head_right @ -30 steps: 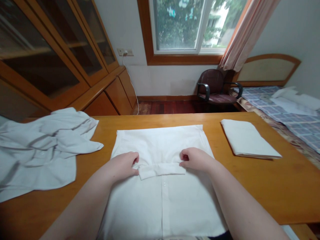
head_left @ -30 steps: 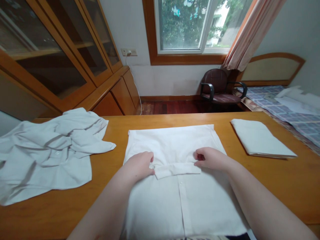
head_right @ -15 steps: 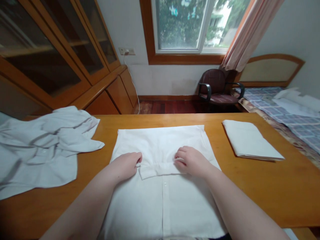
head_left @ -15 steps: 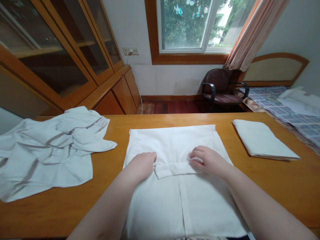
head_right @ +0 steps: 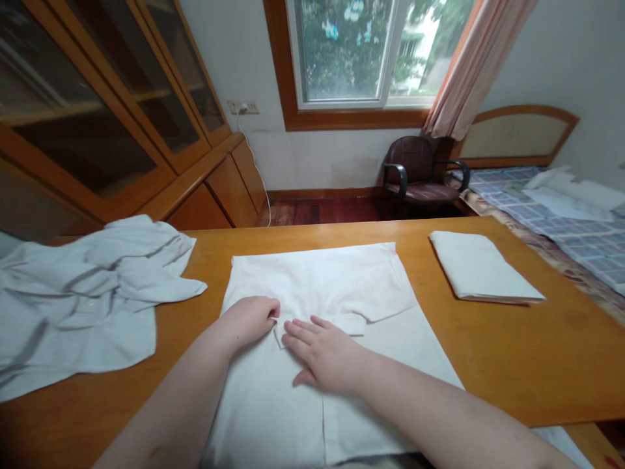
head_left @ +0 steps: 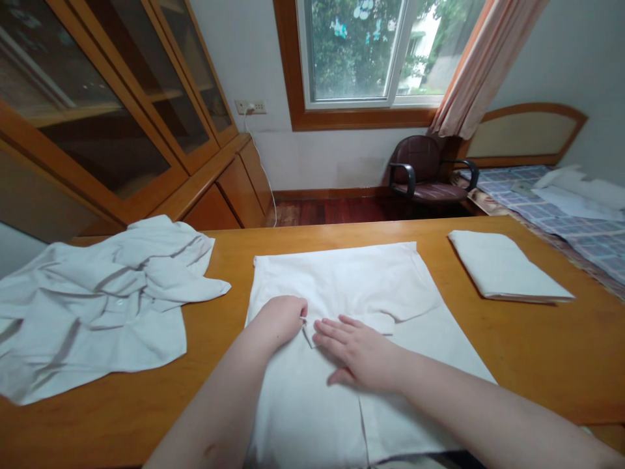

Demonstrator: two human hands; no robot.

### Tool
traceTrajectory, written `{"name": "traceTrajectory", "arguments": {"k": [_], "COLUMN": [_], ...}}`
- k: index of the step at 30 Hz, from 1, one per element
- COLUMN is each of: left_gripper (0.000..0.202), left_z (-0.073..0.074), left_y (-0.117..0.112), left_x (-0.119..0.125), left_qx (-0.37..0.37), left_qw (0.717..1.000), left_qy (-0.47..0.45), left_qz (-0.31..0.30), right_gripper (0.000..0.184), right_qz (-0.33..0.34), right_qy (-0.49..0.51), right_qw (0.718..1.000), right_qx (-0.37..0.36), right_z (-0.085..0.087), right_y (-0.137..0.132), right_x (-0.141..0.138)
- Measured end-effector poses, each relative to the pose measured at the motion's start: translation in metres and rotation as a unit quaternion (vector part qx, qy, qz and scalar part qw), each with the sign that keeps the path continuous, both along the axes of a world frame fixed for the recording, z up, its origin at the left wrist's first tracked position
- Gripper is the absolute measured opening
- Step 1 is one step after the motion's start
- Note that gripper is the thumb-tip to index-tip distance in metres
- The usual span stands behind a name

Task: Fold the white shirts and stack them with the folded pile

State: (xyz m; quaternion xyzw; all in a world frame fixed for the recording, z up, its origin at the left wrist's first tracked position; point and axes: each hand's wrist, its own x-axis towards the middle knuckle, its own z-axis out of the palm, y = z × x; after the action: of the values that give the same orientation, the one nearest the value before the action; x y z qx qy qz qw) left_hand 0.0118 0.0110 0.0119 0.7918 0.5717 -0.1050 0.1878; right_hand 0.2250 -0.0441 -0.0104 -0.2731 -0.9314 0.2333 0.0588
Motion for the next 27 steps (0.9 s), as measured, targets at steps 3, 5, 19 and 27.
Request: {"name": "traceTrajectory", "arguments": {"k": [3, 5, 19, 27], "left_gripper": [0.018, 0.018, 0.013, 0.020], "left_z": [0.002, 0.003, 0.009, -0.001], "left_y": [0.000, 0.000, -0.012, -0.006], "left_x": [-0.001, -0.002, 0.003, 0.001], "left_qx": [0.008, 0.008, 0.006, -0.016], "left_qw": [1.000, 1.000, 0.998, 0.999], "left_qy": [0.005, 0.000, -0.065, -0.028], "left_qz": [0.003, -0.004, -0.020, -0.015], "right_gripper": [0.074, 0.075, 0.077, 0.060], "right_qz": [-0.001, -0.005, -0.011, -0.037], "right_qy": [-0.005, -0.004, 0.016, 0.039], "right_qw": [1.000, 1.000, 0.999, 0.999], "right_qx": [-0.019, -0.026, -0.040, -0.006], "right_z": [-0.015, -0.020, -0.024, -0.019], "right_y": [-0.006, -0.006, -0.003, -0.003], "right_x": [-0.006, -0.006, -0.005, -0.005]}}
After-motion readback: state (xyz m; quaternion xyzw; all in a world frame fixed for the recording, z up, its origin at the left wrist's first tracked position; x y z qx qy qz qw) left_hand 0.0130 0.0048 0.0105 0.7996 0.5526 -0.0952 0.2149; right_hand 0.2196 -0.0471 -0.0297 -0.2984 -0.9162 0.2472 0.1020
